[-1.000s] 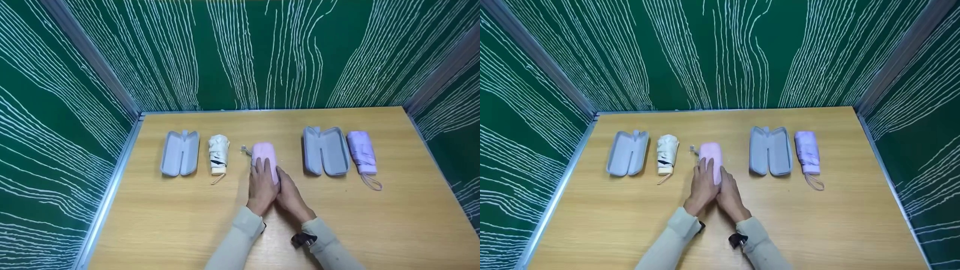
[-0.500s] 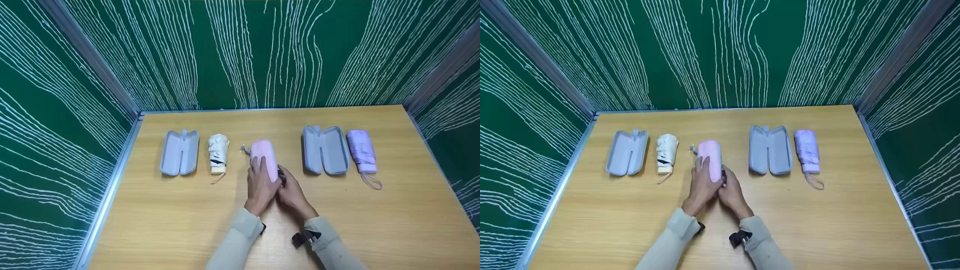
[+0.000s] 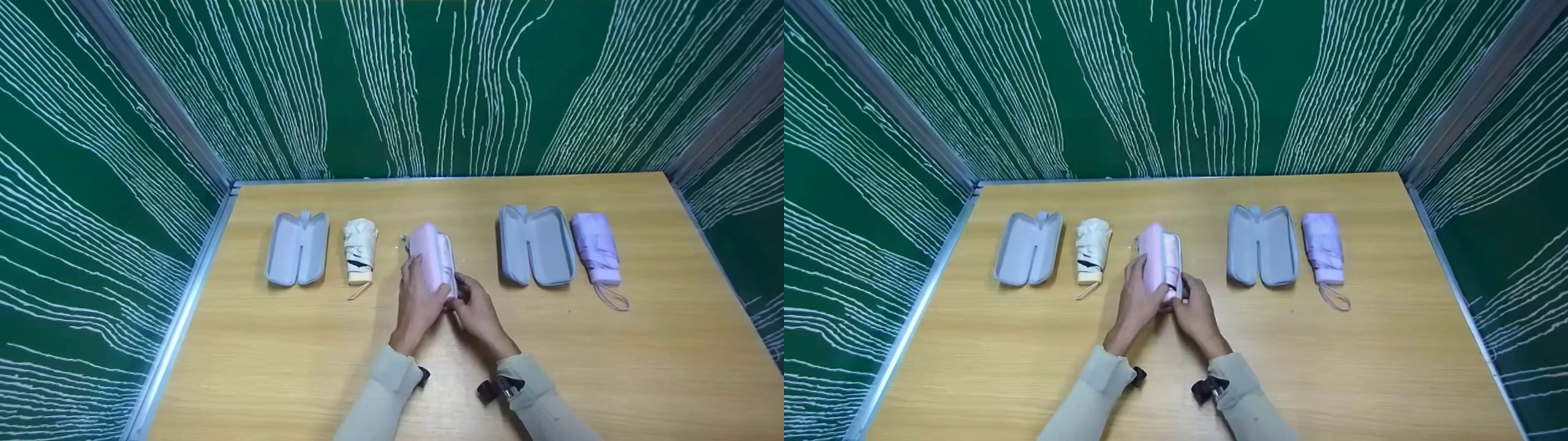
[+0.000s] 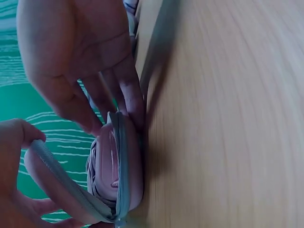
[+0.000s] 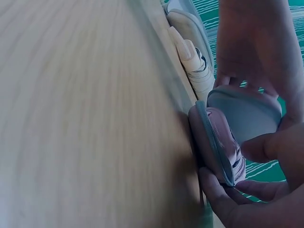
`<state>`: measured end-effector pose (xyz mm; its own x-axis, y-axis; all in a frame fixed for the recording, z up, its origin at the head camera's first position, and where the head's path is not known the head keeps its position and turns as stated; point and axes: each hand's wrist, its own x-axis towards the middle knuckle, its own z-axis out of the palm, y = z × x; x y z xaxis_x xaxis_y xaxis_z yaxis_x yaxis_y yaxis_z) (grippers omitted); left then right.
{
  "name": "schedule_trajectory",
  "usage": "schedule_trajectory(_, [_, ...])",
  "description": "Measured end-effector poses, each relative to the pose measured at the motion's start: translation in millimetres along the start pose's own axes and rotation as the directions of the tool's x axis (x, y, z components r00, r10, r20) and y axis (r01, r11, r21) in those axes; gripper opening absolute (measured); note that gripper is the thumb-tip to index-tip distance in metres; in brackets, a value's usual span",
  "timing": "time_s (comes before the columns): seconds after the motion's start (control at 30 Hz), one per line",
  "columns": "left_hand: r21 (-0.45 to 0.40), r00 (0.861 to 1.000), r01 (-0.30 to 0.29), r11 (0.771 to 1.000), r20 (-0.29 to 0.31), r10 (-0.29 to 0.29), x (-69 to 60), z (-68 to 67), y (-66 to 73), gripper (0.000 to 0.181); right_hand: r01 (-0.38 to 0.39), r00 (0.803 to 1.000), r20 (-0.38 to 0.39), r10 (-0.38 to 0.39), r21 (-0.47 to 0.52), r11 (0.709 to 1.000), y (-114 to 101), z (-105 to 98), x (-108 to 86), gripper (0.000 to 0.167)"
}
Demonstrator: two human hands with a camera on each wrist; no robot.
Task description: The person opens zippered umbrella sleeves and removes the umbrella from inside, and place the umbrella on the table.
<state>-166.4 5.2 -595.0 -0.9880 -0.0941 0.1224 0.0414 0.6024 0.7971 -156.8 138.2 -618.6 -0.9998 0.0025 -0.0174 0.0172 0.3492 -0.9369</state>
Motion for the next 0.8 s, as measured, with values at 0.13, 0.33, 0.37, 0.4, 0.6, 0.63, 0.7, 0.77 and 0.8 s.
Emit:
schedule_trajectory(0.13, [-0.059,0.999,0.019,0.998,-0.035,-0.021,0.0,-3.3,-4.1,0.073,0.052,0.999,-0.009,-0.052,-0.052,0.997,1.9,1.5,0.4,0.059])
schedule_trajectory(0.33, [-0.120,0.994,0.070,0.990,-0.070,-0.079,-1.1,-9.6,-9.8,0.066,0.129,0.991,-0.007,-0.132,-0.159,0.979,-0.5,3.5,-0.3,0.058])
schedule_trajectory(0.37, [-0.129,0.993,0.077,0.989,-0.073,-0.087,-1.3,-10.8,-10.5,0.064,0.140,0.990,-0.008,-0.143,-0.180,0.974,-1.7,3.8,-0.4,0.059])
schedule_trajectory(0.4, [-0.139,0.992,0.086,0.987,-0.075,-0.097,-1.5,-11.7,-11.1,0.063,0.152,0.987,-0.011,-0.157,-0.202,0.968,-2.7,4.4,-0.3,0.059])
schedule_trajectory(0.6, [-0.180,0.986,0.141,0.973,-0.067,-0.156,-3.3,-14.5,-13.4,0.057,0.201,0.973,-0.035,-0.229,-0.362,0.910,-9.8,11.8,-0.1,0.064])
schedule_trajectory(0.63, [-0.182,0.984,0.149,0.972,-0.065,-0.164,-3.6,-14.6,-13.9,0.056,0.208,0.970,-0.033,-0.239,-0.387,0.898,-10.9,13.7,-0.2,0.066])
schedule_trajectory(0.7, [-0.189,0.983,0.161,0.969,-0.062,-0.175,-4.2,-14.8,-15.1,0.056,0.233,0.962,-0.026,-0.271,-0.432,0.871,-12.1,18.0,0.6,0.070])
schedule_trajectory(0.77, [-0.198,0.980,0.173,0.965,-0.059,-0.188,-4.5,-15.2,-16.4,0.056,0.263,0.950,-0.023,-0.311,-0.477,0.838,-13.0,21.9,1.3,0.073])
schedule_trajectory(0.8, [-0.205,0.979,0.179,0.962,-0.059,-0.194,-4.4,-15.5,-17.1,0.055,0.277,0.943,-0.021,-0.331,-0.501,0.820,-13.4,23.7,1.9,0.074])
